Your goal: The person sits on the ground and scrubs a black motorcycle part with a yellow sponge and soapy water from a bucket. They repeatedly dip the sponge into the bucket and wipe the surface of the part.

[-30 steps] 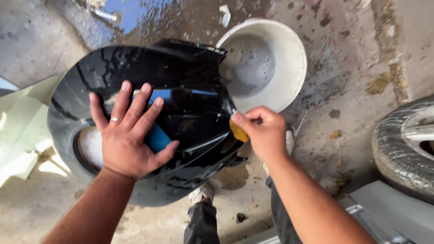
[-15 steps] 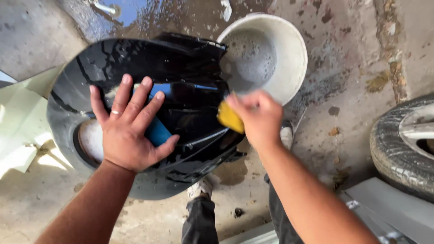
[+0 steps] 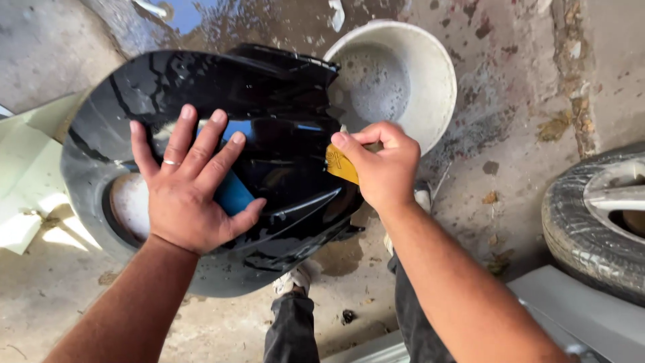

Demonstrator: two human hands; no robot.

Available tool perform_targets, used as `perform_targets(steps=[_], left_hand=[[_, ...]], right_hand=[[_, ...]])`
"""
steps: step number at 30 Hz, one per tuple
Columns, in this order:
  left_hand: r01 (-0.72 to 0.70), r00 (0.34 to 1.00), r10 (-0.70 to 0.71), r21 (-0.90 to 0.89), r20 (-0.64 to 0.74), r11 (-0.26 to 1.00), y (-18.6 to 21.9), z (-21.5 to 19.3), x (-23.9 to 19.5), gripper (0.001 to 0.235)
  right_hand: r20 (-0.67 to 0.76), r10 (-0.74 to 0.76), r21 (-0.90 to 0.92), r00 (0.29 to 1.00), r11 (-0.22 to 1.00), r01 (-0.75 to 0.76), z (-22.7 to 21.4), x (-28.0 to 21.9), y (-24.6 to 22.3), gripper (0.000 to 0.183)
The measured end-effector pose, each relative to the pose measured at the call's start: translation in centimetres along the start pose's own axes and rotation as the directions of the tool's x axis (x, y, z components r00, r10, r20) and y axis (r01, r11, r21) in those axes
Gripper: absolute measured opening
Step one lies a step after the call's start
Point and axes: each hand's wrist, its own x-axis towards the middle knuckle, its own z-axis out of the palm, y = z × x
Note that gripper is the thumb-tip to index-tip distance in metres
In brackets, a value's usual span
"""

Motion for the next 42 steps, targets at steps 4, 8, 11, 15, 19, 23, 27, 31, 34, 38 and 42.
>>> perform_targets(steps=[4, 8, 11, 15, 19, 23, 27, 31, 34, 38, 42], left_hand=[[0.002, 1.0, -0.002, 0.002, -0.005, 1.0, 0.0, -0.2, 0.1, 0.084], [-0.005, 1.0, 0.005, 0.006, 0.009, 1.0, 0.0, -0.3, -0.1, 0.087], [0.009, 1.0, -0.009, -0.008, -0.014, 1.0, 0.0, -0.2, -0.1, 0.082], [-0.009, 1.0, 0.009, 0.008, -0.015, 1.0, -0.4, -0.2, 0.2, 0.088], [-0.013, 1.0, 0.013, -0.012, -0.008, 1.0, -0.3, -0.1, 0.1, 0.086], [0.009, 1.0, -0.009, 0.017, -0.005, 1.0, 0.0, -0.3, 0.0, 0.086], [0.002, 1.0, -0.002, 0.001, -0.002, 1.0, -0.1, -0.1, -0.2, 0.085], [0.006, 1.0, -0.006, 0.016, -0.004, 1.0, 0.0, -0.2, -0.2, 0.085], [-0.002, 1.0, 0.002, 0.004, -0.006, 1.0, -0.1, -0.1, 0.0, 0.084], [-0.007, 1.0, 0.007, 0.01, -0.016, 1.0, 0.0, -0.1, 0.2, 0.084], [0.01, 1.0, -0.01, 0.025, 0.003, 1.0, 0.2, 0.0, 0.2, 0.085]], right_hand=[[-0.019, -0.025, -0.029, 1.0, 0.999, 0.024, -1.3, -2.3, 0.6, 0.029], [-0.079, -0.2, -0.052, 0.977, 0.979, 0.196, 0.2, 0.0, 0.2, 0.033], [-0.013, -0.324, -0.013, 0.946, 0.946, 0.324, -0.6, -0.7, 0.4, 0.036], [-0.069, -0.195, -0.047, 0.978, 0.98, 0.192, 0.3, 0.4, -0.1, 0.03], [-0.046, -0.262, -0.01, 0.964, 0.965, 0.262, -0.4, -0.7, -0.2, 0.044], [-0.046, -0.099, -0.089, 0.994, 0.992, 0.094, -0.2, -1.0, -0.1, 0.032], [-0.032, -0.146, -0.002, 0.989, 0.989, 0.146, -0.1, -0.4, 0.2, 0.032], [-0.036, 0.095, -0.021, 0.995, 0.995, -0.096, -0.8, -2.5, 1.0, 0.03], [-0.067, -0.003, 0.146, 0.998, 0.989, 0.012, 1.0, 0.6, 0.5, 0.03], [0.031, -0.118, -0.059, 0.992, 0.991, 0.12, -1.1, -1.2, 1.2, 0.035], [-0.006, -0.02, 0.078, 1.0, 0.997, 0.021, 0.2, 0.6, 0.0, 0.027]])
